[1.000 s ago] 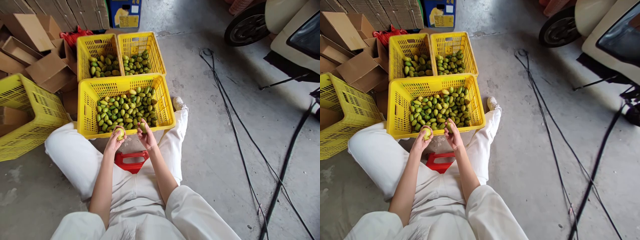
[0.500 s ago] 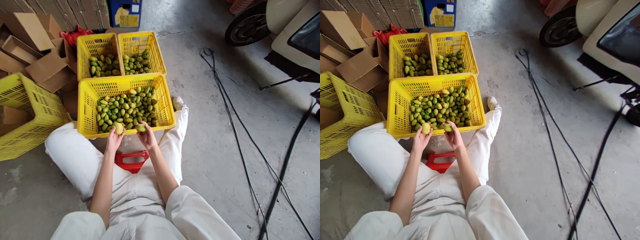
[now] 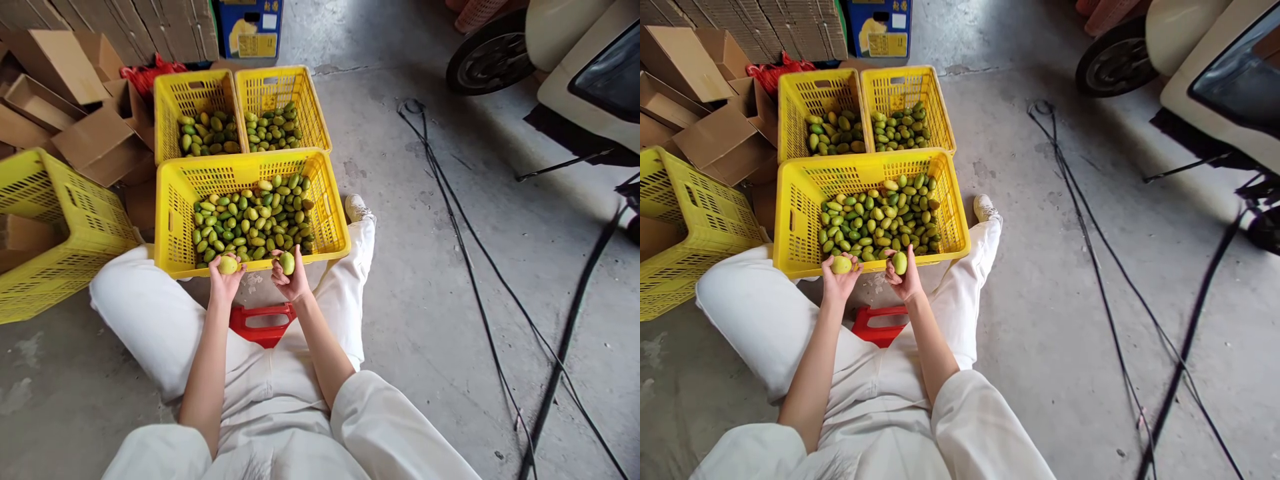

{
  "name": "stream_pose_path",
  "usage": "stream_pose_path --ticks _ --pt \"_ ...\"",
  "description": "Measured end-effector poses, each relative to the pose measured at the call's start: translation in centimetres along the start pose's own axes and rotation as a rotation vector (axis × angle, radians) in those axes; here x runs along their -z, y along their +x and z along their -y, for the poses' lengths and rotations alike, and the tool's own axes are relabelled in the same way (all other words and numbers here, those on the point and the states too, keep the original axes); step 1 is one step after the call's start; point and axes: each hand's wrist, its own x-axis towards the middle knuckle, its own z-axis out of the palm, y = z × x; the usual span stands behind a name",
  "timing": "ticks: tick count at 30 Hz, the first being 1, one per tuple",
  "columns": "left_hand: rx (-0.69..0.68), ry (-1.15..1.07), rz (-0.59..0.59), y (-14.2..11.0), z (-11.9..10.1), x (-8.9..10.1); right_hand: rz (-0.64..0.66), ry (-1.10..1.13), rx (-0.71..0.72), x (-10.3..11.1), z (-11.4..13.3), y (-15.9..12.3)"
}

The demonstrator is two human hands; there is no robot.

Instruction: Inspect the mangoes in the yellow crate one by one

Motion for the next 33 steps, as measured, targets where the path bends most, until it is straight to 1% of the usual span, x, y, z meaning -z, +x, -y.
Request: stream_pose_path --ticks 2,5,8,10,14,16,18,21,23,25,28,30,33 --pt "0.041 -0.008 -0.006 -0.3 -0.1 -0.2 0.015 0.027 -0.001 0.1 0.3 -0.2" --pt "0.078 0.040 -0.015 -0.5 -0.2 -0.5 -0.008 0.083 0.003 0.2 0.8 -0.5" --pt "0.095 0.075 0.019 -0.5 -0.4 -0.5 -0.031 0.124 -0.009 0.3 0.9 -0.5" --pt "0.106 0.072 0.028 -0.5 -0.5 -0.5 -0.074 0.127 -0.004 0.4 0.6 -0.3" --pt "0.097 0.044 -0.028 -0.4 -0.6 -0.3 -0.182 0.115 0.056 0.6 0.0 0.3" --pt "0.089 0.052 -0.066 -0.3 -0.5 -0.2 -0.205 0.141 0.078 0.6 -0.1 0.4" --pt "0.095 0.082 -0.058 -0.1 -0.3 -0.2 -0.203 0.183 0.077 0.6 0.1 0.4" --pt "0.084 0.118 0.028 0.2 0.2 -0.2 -0.169 0.232 0.048 0.6 0.3 0.2" --pt "0.048 0.141 0.051 0.4 0.5 0.0 -0.146 0.252 0.025 0.6 0.4 0.1" --pt "0.025 0.174 0.025 0.6 0.7 0.2 -0.151 0.263 0.008 0.6 0.5 0.1" --pt "0.024 0.173 -0.028 0.8 0.7 0.3 -0.220 0.259 0.006 0.8 0.4 0.2" --pt "0.053 0.126 -0.037 0.7 0.5 0.3 -0.242 0.241 0.045 0.8 0.3 0.4" --pt "0.113 0.052 -0.030 0.4 -0.2 -0.1 -0.202 0.164 0.143 0.8 0.1 0.5"
